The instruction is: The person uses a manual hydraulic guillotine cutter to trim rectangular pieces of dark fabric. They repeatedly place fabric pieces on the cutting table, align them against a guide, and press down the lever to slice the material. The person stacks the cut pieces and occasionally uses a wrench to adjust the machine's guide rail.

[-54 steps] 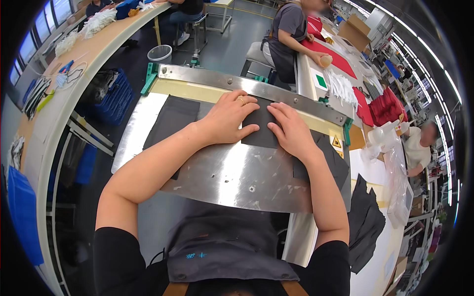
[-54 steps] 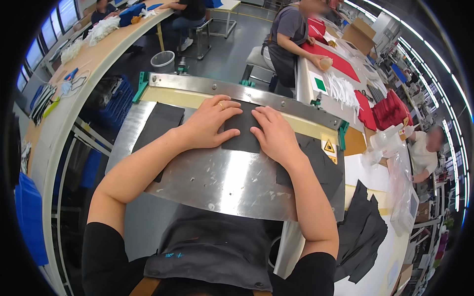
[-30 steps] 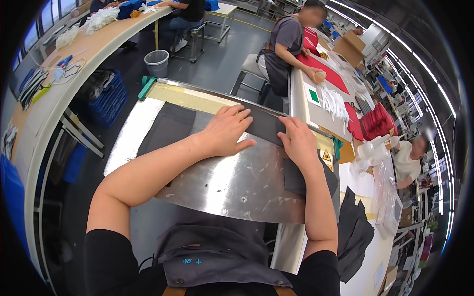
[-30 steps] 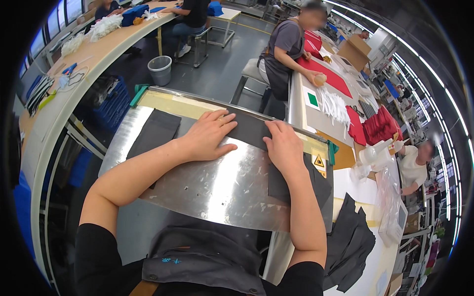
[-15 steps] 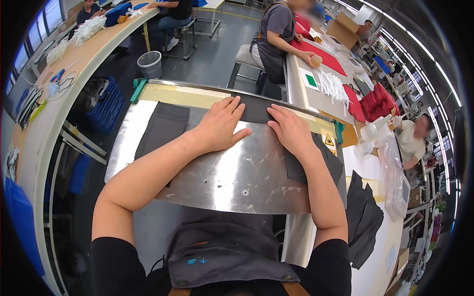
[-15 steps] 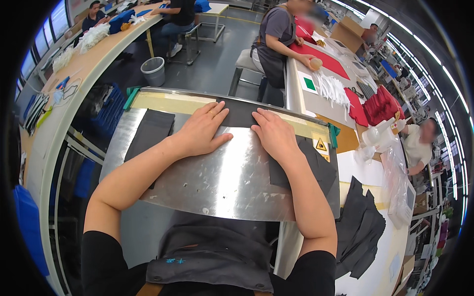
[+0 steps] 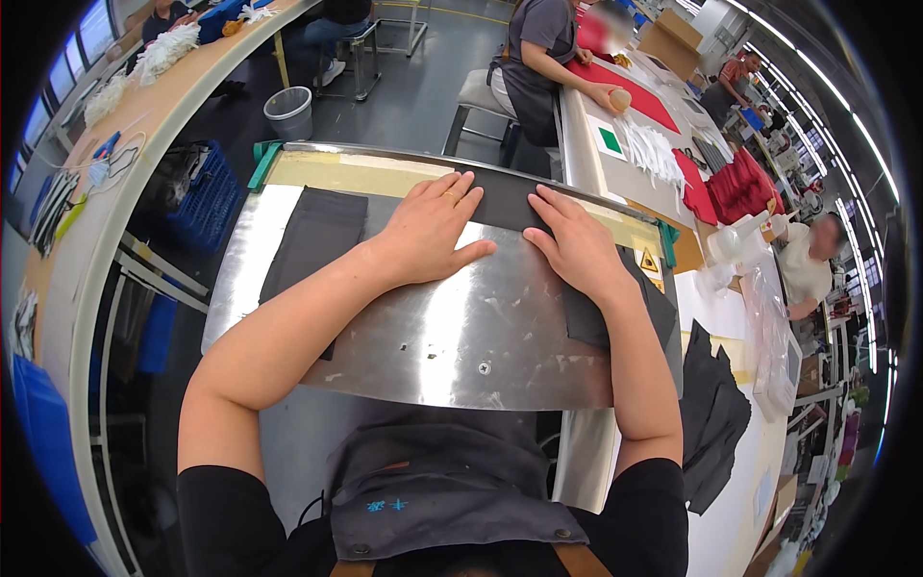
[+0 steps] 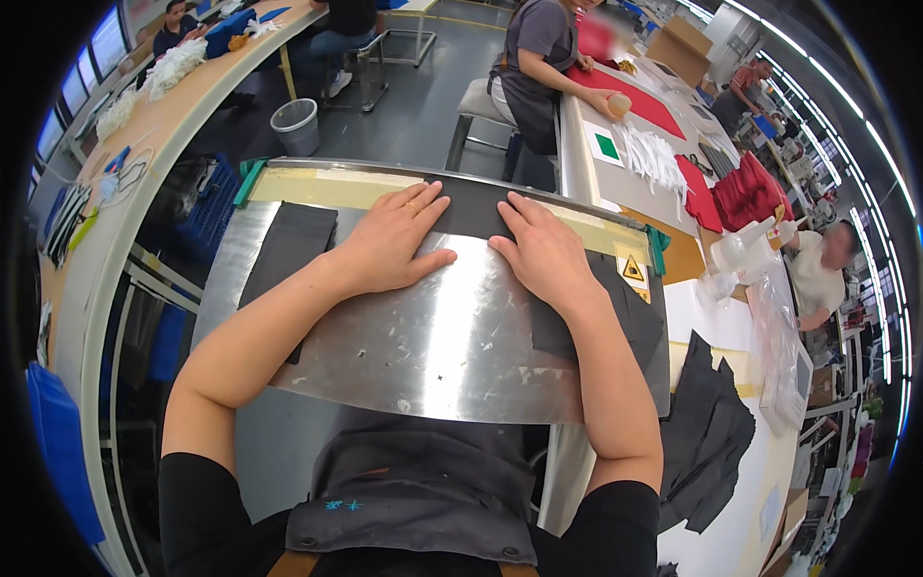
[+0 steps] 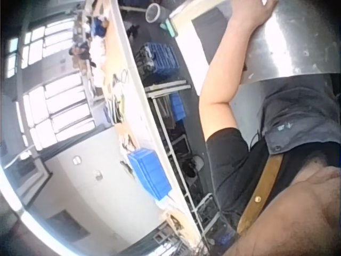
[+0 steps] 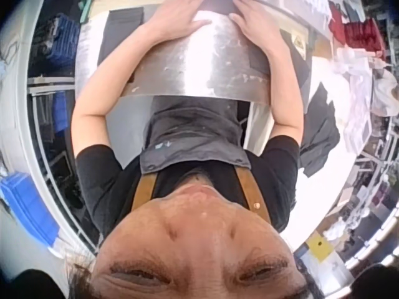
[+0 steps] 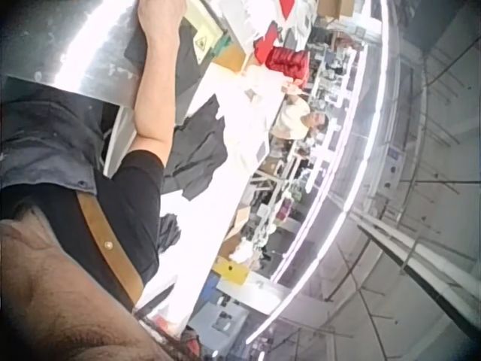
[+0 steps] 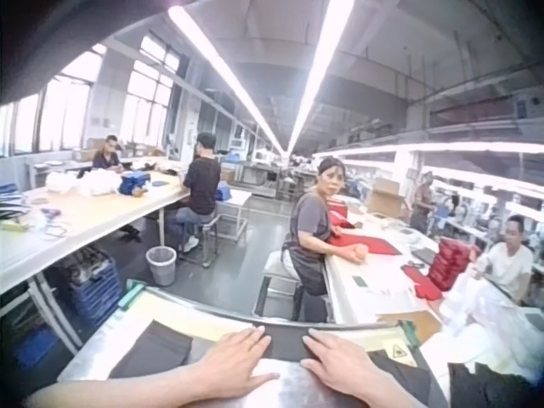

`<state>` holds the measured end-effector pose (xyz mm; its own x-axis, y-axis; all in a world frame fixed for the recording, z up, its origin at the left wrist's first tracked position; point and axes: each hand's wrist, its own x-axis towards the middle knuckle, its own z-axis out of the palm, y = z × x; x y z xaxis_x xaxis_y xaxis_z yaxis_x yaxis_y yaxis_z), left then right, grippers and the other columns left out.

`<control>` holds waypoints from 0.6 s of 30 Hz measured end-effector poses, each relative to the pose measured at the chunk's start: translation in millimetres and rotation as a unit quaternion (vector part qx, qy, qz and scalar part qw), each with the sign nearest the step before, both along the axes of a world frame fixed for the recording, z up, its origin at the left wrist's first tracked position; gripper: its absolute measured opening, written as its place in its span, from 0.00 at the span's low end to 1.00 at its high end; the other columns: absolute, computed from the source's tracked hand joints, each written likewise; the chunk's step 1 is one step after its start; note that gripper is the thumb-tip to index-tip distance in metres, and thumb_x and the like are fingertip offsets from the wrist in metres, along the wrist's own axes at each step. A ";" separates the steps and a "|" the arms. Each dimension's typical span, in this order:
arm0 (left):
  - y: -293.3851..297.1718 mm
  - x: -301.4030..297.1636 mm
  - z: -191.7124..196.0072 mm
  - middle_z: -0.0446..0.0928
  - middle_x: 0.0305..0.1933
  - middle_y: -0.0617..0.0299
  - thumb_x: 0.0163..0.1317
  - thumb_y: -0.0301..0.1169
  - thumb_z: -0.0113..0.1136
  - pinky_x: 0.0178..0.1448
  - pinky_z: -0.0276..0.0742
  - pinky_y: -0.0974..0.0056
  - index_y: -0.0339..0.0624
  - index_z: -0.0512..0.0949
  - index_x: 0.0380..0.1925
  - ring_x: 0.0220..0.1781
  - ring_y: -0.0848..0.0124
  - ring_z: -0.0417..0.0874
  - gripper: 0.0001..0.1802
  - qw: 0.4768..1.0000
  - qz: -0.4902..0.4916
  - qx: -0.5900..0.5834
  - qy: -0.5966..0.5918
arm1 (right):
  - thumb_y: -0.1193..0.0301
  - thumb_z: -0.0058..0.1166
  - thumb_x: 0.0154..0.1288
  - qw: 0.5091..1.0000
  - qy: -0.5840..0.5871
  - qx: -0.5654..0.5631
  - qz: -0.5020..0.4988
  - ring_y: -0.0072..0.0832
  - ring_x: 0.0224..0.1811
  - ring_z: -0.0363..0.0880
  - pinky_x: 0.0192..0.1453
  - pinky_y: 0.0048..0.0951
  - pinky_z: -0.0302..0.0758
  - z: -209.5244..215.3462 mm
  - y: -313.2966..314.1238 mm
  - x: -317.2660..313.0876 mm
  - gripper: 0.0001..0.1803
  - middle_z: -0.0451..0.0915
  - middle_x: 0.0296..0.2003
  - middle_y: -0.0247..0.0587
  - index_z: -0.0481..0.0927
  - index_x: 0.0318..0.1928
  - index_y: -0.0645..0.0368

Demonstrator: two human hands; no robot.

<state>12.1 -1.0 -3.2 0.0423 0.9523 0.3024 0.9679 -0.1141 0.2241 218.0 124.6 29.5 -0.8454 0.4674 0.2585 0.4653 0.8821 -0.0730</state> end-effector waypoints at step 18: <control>-7.5 -6.3 10.7 0.73 0.58 0.48 0.60 0.44 0.66 0.68 0.64 0.51 0.32 0.74 0.54 0.66 0.51 0.69 0.30 0.996 -0.022 0.091 -0.010 | 0.61 0.59 0.66 1.000 0.007 -0.002 0.004 0.43 0.51 0.78 0.56 0.40 0.74 7.9 -9.6 -9.1 0.18 0.78 0.48 0.45 0.77 0.50 0.58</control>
